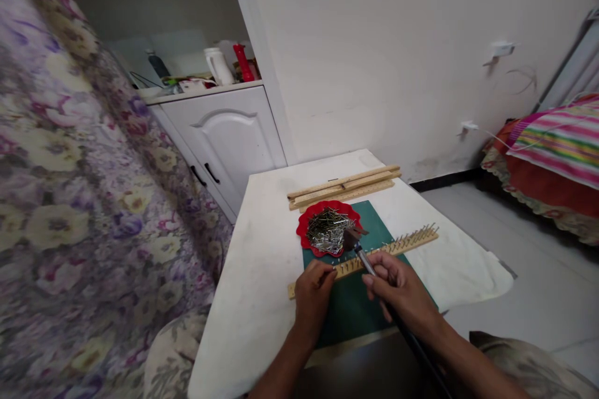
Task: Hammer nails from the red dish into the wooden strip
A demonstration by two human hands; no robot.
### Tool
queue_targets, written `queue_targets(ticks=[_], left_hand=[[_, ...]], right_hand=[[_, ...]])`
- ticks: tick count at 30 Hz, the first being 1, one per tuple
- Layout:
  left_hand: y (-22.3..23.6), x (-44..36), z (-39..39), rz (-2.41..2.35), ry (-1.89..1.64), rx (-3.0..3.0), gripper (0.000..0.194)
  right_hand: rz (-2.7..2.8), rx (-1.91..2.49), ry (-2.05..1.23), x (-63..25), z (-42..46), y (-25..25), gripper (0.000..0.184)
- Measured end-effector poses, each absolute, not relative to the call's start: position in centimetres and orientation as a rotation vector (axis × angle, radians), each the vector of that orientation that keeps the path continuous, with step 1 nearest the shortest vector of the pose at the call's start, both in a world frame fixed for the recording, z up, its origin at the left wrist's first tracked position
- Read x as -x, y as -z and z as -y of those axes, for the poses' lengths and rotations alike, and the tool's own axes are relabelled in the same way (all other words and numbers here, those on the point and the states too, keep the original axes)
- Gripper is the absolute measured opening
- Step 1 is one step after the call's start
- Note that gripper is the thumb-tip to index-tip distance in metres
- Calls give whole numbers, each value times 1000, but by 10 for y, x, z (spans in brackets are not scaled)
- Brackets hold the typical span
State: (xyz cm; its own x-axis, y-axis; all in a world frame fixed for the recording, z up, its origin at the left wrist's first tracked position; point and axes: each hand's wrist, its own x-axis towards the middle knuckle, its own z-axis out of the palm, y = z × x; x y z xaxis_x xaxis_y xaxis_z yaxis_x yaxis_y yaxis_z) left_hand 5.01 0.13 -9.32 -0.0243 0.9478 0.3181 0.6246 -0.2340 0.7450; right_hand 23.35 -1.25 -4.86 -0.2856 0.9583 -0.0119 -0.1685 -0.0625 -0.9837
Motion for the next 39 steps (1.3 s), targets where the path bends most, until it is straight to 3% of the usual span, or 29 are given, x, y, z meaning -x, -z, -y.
queue_targets(ticks=[13,25,39], left_hand=[[99,-50,-3,-1645,-1118,-1890,12],[99,-50,-2,-1656,-1130,-1887,13],[86,-39,4,-1615,-1101,-1931,13]], right_hand=[[1384,964,-1698,-230,26,41,20],[1469,1037,-1639,-226,29,46,9],[1319,981,-1570,-243,17,43,18]])
